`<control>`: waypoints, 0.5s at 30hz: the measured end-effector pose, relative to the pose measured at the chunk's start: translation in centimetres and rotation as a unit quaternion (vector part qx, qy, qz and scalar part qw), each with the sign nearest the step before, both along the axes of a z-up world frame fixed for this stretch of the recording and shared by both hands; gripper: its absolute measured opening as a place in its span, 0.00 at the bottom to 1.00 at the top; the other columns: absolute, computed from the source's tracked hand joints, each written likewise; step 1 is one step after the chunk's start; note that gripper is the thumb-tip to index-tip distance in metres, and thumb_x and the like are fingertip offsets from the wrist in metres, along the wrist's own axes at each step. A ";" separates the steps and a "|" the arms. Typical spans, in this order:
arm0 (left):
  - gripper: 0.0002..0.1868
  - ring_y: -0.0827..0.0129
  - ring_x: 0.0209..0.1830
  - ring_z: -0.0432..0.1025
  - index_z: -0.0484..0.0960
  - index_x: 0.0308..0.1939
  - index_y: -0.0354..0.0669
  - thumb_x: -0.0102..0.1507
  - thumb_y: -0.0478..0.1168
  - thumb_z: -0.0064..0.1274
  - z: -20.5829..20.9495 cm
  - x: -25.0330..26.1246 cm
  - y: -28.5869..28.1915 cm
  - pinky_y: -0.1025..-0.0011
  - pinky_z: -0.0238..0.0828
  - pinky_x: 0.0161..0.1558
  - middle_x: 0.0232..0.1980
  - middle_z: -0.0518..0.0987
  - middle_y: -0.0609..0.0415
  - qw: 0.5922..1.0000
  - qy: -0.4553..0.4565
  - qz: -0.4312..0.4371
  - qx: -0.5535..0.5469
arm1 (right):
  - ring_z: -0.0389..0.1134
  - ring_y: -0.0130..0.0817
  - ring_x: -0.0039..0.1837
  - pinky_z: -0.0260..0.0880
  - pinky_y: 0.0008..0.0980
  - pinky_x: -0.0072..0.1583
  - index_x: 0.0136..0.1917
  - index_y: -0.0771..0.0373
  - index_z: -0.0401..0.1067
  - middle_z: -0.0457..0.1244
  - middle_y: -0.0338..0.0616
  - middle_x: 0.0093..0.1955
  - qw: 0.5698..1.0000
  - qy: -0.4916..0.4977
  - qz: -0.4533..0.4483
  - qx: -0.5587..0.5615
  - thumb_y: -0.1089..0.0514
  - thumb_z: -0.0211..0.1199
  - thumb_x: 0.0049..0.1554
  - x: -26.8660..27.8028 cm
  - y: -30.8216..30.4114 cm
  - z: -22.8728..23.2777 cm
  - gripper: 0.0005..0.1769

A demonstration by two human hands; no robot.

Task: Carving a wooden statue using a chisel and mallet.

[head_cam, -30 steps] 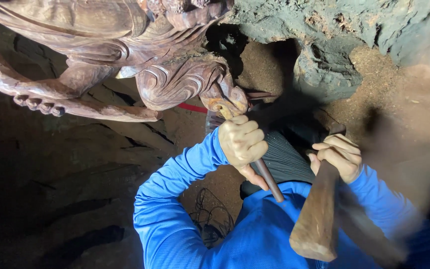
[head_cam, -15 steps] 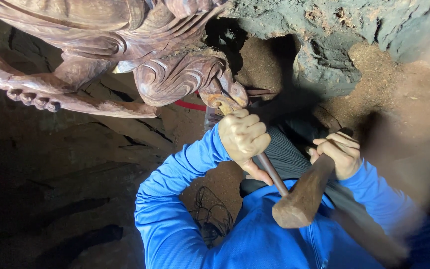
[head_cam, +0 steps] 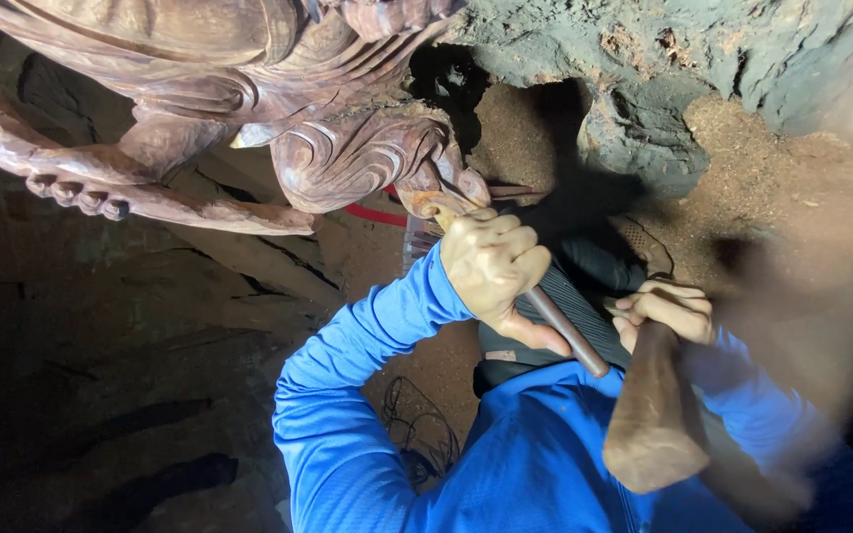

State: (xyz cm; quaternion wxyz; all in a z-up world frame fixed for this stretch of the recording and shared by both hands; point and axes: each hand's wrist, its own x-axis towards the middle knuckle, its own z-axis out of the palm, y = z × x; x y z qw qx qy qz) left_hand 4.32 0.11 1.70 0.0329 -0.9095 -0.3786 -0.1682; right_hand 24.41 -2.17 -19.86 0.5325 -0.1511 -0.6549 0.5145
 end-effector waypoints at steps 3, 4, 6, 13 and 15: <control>0.37 0.67 0.17 0.63 0.62 0.18 0.52 0.57 0.80 0.38 0.1 0.4 0.1 0.69 0.61 0.22 0.21 0.58 0.62 1.000 -0.012 0.013 0.000 | 0.68 0.44 0.32 0.67 0.37 0.37 0.33 0.52 0.67 0.71 0.43 0.35 0.984 -0.162 0.050 -0.046 0.56 0.68 0.51 0.7 -1.4 -0.7 0.11; 0.37 0.66 0.17 0.65 0.62 0.18 0.53 0.55 0.81 0.41 0.3 0.5 0.1 0.69 0.63 0.23 0.21 0.58 0.63 0.999 -0.016 0.030 -0.014 | 0.67 0.40 0.32 0.65 0.36 0.38 0.36 0.49 0.69 0.70 0.40 0.34 0.953 -0.279 0.083 -0.081 0.50 0.67 0.52 0.9 -1.8 -1.1 0.08; 0.37 0.66 0.18 0.66 0.62 0.19 0.53 0.53 0.82 0.44 1.0 0.6 0.3 0.69 0.64 0.24 0.21 0.58 0.63 0.998 -0.022 0.052 -0.019 | 0.67 0.37 0.31 0.64 0.36 0.38 0.39 0.46 0.72 0.70 0.36 0.33 0.906 -0.394 0.114 -0.106 0.45 0.66 0.52 1.0 -2.2 -1.9 0.08; 0.39 0.55 0.14 0.65 0.61 0.18 0.45 0.54 0.77 0.45 2.7 1.5 0.6 0.57 0.46 0.15 0.16 0.65 0.56 0.987 -0.034 0.149 -0.051 | 0.69 0.25 0.49 0.63 0.26 0.62 0.41 0.49 0.67 0.70 0.31 0.48 0.887 -0.379 0.230 -0.130 0.47 0.53 0.55 2.9 -4.1 -5.2 0.07; 0.38 0.55 0.12 0.64 0.62 0.17 0.44 0.54 0.77 0.44 2.8 1.4 0.7 0.56 0.44 0.13 0.15 0.66 0.57 0.982 -0.056 0.172 -0.050 | 0.70 0.22 0.42 0.65 0.20 0.53 0.38 0.56 0.66 0.71 0.37 0.45 0.951 -0.147 0.119 -0.245 0.61 0.66 0.53 3.3 -5.0 -4.0 0.08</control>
